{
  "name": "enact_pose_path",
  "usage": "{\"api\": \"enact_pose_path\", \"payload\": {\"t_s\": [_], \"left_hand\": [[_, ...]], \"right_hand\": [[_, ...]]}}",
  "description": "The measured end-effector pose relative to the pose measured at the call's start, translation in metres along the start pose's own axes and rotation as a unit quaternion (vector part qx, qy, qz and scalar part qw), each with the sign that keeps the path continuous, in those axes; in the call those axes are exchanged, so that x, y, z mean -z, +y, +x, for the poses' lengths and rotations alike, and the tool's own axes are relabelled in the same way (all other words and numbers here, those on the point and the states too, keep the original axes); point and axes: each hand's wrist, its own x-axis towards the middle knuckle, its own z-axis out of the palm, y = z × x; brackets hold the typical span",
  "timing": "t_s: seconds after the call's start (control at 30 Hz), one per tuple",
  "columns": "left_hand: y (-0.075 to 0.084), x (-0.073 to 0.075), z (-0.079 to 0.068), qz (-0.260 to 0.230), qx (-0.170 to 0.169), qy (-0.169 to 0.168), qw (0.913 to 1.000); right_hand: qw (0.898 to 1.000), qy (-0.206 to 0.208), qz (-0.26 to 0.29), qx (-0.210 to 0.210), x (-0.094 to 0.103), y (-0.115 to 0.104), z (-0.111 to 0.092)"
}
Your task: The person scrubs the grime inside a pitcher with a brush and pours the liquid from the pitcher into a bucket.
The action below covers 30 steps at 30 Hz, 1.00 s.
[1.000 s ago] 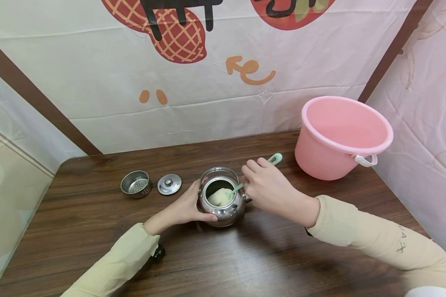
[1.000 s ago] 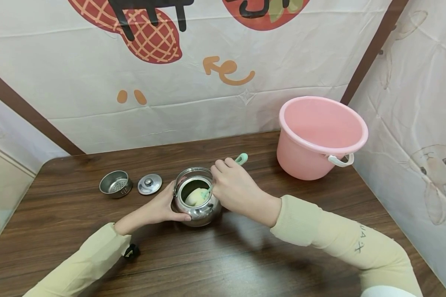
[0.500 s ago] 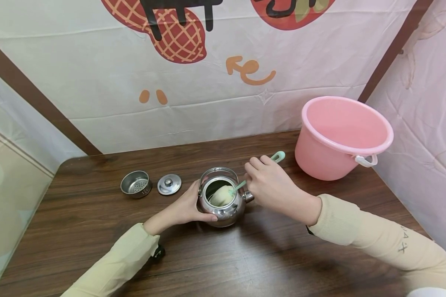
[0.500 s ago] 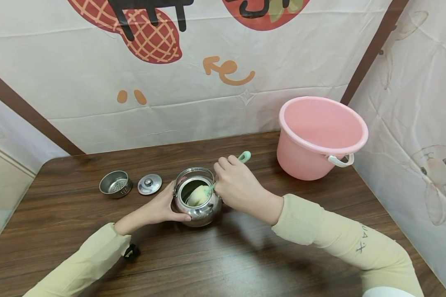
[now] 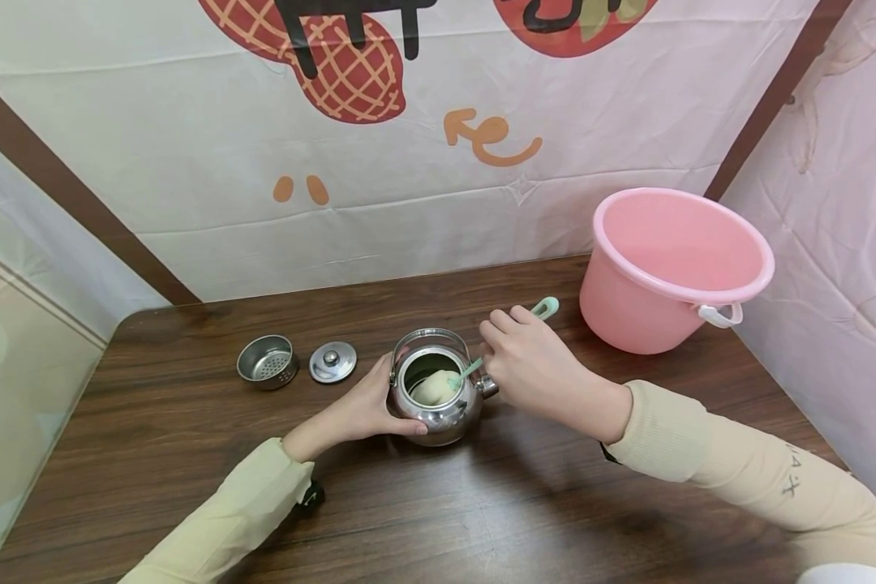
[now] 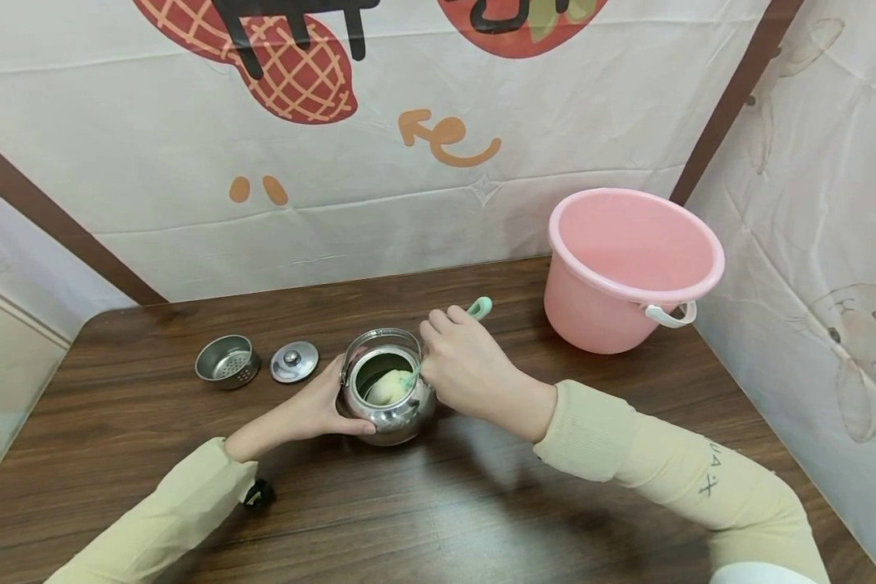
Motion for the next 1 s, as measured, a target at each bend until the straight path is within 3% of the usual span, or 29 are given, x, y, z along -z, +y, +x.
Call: {"api": "enact_pose_path", "payload": {"t_s": [0.67, 1.0], "left_hand": [[0.002, 0.001, 0.0, -0.007, 0.004, -0.003, 1.0], [0.001, 0.0, 0.0, -0.01, 0.008, -0.003, 0.9999]], "right_hand": [[1.0, 0.028, 0.011, 0.01, -0.005, -0.007, 0.007], [1.0, 0.001, 0.004, 0.009, -0.008, -0.007, 0.012]]}}
